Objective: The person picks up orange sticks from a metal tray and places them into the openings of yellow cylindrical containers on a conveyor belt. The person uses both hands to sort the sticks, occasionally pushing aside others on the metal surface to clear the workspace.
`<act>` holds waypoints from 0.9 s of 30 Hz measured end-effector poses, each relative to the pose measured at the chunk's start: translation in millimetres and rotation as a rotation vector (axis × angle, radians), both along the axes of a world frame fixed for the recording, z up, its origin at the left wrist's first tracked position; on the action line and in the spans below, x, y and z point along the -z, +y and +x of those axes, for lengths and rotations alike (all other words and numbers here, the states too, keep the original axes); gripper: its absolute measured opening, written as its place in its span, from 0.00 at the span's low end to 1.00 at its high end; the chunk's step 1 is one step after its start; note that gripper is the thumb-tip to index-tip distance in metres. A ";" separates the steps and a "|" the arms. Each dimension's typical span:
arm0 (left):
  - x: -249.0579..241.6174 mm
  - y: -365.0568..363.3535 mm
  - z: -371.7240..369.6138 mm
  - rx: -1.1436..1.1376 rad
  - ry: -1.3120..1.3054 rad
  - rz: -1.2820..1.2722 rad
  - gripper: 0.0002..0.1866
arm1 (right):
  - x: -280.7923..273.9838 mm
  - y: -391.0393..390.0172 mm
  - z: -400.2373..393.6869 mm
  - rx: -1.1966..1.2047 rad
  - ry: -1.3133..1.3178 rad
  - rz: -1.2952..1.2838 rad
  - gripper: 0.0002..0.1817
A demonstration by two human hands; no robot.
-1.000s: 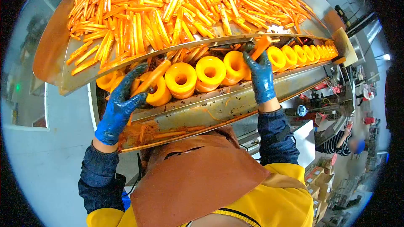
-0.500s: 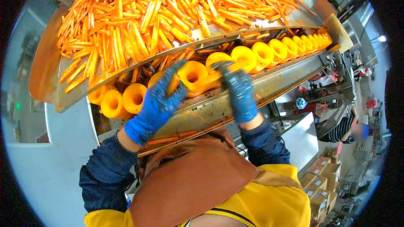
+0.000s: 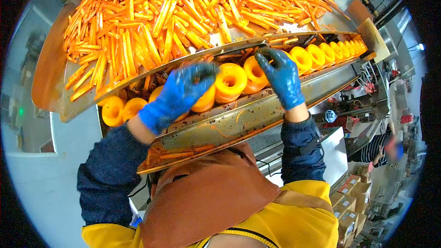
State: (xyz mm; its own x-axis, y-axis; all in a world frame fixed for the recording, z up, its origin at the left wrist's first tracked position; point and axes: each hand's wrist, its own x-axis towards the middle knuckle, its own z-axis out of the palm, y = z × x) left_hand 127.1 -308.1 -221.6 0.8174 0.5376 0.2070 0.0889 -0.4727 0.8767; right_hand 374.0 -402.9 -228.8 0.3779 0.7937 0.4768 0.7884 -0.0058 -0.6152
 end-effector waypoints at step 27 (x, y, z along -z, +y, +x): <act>183.4 -55.6 -171.2 0.522 1.101 0.098 0.26 | 10.5 27.2 -73.6 -0.349 0.690 -0.233 0.13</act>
